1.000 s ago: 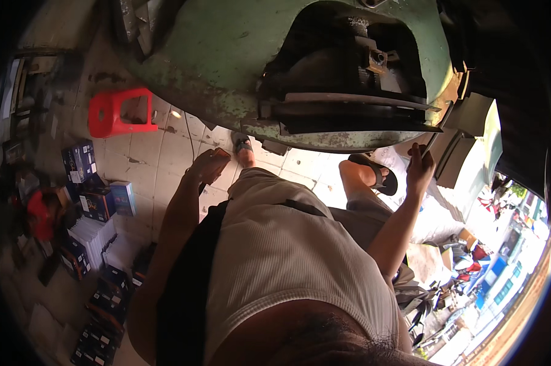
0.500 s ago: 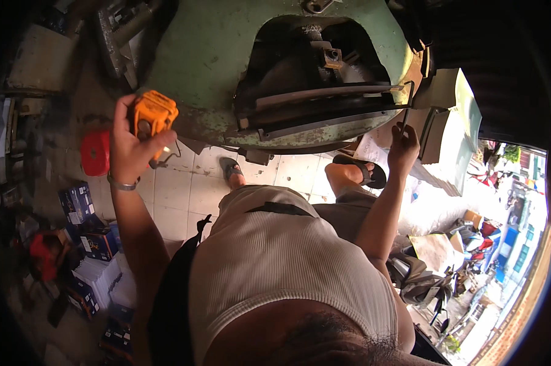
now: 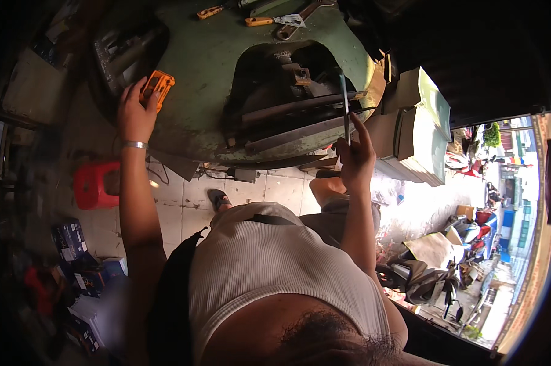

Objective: The person uses a screwdriver and a wrench to work on a green industrial machine, loosening and tightening parts around a metal blade mechanism.

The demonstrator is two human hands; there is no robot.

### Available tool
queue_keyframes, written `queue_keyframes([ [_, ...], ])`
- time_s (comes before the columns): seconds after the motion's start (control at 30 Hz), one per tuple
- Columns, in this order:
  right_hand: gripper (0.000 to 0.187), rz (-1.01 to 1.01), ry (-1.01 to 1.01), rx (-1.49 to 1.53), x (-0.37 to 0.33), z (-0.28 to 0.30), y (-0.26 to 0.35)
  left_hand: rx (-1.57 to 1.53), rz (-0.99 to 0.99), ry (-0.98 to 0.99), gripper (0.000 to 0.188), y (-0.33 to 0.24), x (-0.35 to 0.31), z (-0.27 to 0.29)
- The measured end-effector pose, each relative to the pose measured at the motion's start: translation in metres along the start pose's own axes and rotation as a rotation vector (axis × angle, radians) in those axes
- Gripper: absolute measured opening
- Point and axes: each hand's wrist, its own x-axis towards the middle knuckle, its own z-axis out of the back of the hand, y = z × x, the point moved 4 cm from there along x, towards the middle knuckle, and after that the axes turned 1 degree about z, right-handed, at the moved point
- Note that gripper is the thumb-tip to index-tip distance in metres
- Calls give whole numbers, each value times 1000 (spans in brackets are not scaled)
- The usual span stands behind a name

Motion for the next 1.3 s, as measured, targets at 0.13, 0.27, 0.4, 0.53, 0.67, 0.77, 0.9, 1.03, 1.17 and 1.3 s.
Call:
queue_keyframes([
  [0.13,58,33,118,-134,11,-15,14,-202,-331,-120,37,-62,4,-5],
  [0.27,55,118,111,-156,18,-24,21,-432,-520,221,37,-137,19,-49],
  [0.4,54,134,106,-225,22,-26,22,-442,-622,431,35,-197,38,-118],
  [0.53,53,123,136,-326,27,-22,22,-353,-828,398,30,-238,43,-160],
  [0.67,51,169,110,-432,34,-8,12,-223,-824,647,27,-259,54,-183],
  [0.77,50,146,125,-451,35,-4,14,-259,-863,644,25,-256,57,-184],
  [0.9,53,73,157,-392,24,-21,26,-199,-857,625,21,-257,56,-184],
  [1.03,59,90,144,-303,9,-49,34,-237,-890,607,19,-252,56,-179],
  [1.17,65,18,166,-248,3,-58,33,-199,-883,634,18,-257,53,-170],
  [1.3,67,-16,185,-154,-1,-54,30,-96,-856,652,20,-263,50,-165],
])
